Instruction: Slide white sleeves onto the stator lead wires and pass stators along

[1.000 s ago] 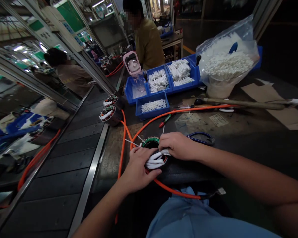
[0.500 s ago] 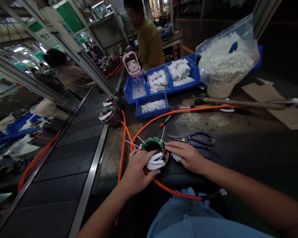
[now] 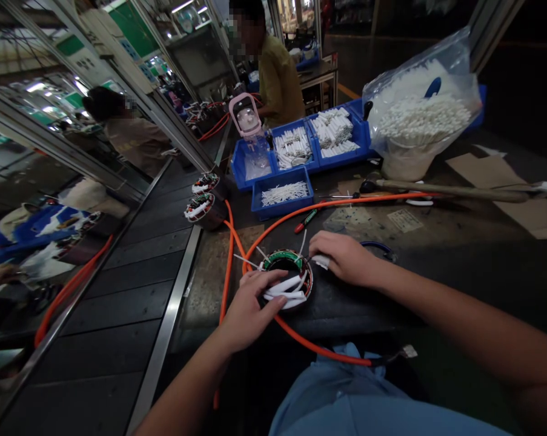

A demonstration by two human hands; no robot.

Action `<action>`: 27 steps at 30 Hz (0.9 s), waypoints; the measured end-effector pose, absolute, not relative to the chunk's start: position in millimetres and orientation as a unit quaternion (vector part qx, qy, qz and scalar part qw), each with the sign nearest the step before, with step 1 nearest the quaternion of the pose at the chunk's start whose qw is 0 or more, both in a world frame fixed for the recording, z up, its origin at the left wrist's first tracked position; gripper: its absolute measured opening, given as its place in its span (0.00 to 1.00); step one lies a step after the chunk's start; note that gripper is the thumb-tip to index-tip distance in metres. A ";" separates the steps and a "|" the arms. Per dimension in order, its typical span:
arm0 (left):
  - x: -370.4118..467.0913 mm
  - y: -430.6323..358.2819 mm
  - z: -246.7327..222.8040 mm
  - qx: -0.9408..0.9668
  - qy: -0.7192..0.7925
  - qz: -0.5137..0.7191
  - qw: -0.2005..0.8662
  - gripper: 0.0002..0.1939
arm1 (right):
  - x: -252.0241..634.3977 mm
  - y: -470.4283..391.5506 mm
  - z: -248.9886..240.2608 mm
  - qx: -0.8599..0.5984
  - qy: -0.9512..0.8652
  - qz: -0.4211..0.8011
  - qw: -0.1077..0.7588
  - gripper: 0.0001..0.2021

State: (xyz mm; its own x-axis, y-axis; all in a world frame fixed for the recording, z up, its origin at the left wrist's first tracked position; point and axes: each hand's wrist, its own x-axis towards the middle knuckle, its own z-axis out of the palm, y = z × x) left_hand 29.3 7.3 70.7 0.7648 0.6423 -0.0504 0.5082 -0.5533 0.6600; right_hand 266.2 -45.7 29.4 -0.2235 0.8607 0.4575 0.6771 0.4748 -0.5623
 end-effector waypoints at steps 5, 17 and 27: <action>22.7 3.4 52.5 0.841 0.345 0.163 0.385 0.23 | 243.7 -37.3 51.6 -0.562 -0.728 0.184 0.345 0.08; 24.7 -2.3 71.3 0.935 0.283 0.109 0.183 0.29 | 228.3 -3.4 108.6 -0.486 -0.845 0.218 -0.051 0.15; 45.7 -4.4 73.4 0.938 0.311 0.049 0.145 0.21 | 241.4 -31.5 83.1 -0.468 -0.842 0.245 0.108 0.15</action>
State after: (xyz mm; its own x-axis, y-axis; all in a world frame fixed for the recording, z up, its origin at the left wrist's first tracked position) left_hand 45.7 -4.4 73.4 0.8022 0.5971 0.0027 0.5684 -0.7650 0.3028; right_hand 241.4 -31.5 83.1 -0.5383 0.8415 -0.0469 0.7356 0.4419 -0.5134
